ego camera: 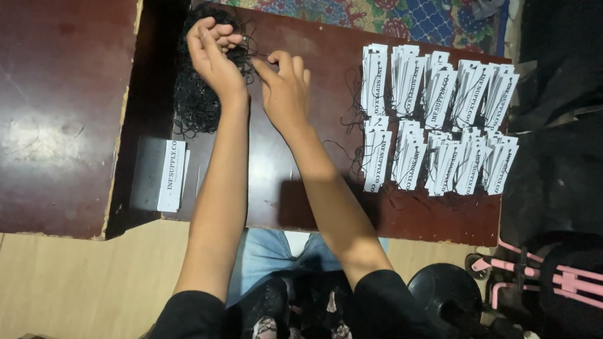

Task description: The person repeatedly picks up a white tag and a black string, ties the string to the tag, and places the finished item on a growing pile on the table. The process is repeated continuously throughout the clip.

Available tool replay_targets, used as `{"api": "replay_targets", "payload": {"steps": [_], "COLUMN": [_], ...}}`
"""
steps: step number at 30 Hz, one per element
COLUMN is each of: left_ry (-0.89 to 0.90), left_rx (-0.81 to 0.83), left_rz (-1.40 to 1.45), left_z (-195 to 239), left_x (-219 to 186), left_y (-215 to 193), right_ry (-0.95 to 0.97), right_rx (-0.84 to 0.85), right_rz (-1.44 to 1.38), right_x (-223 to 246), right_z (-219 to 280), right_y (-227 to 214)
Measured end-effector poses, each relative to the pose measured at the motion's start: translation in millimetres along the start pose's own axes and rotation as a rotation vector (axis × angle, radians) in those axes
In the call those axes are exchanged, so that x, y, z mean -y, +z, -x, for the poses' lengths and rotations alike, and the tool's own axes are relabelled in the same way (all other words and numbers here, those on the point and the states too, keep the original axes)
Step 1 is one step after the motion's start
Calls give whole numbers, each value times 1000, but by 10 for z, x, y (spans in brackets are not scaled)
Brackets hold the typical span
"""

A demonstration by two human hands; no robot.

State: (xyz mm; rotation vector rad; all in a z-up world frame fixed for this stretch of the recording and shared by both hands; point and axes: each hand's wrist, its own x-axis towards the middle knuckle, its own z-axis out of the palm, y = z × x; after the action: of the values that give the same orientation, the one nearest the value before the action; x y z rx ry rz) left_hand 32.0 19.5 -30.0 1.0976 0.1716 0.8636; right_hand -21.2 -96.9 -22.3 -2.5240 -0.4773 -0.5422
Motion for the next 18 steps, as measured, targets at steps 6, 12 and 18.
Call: {"api": "replay_targets", "payload": {"steps": [6,12,18], "left_ry": [-13,73,63], "left_rx": [55,315,317], "left_rz": [-26,-300,-330], "left_z": [41,214,206], "left_x": [-40,-499,-483], "left_y": [30,236,272], "right_ry": [-2,37,19], "right_rx": [-38,-38,-10], "right_rz": [-12,-51,-52], "right_x": [55,96,88], "right_z": [-23,-49,-56], "right_y": [-41,-96,-79]}}
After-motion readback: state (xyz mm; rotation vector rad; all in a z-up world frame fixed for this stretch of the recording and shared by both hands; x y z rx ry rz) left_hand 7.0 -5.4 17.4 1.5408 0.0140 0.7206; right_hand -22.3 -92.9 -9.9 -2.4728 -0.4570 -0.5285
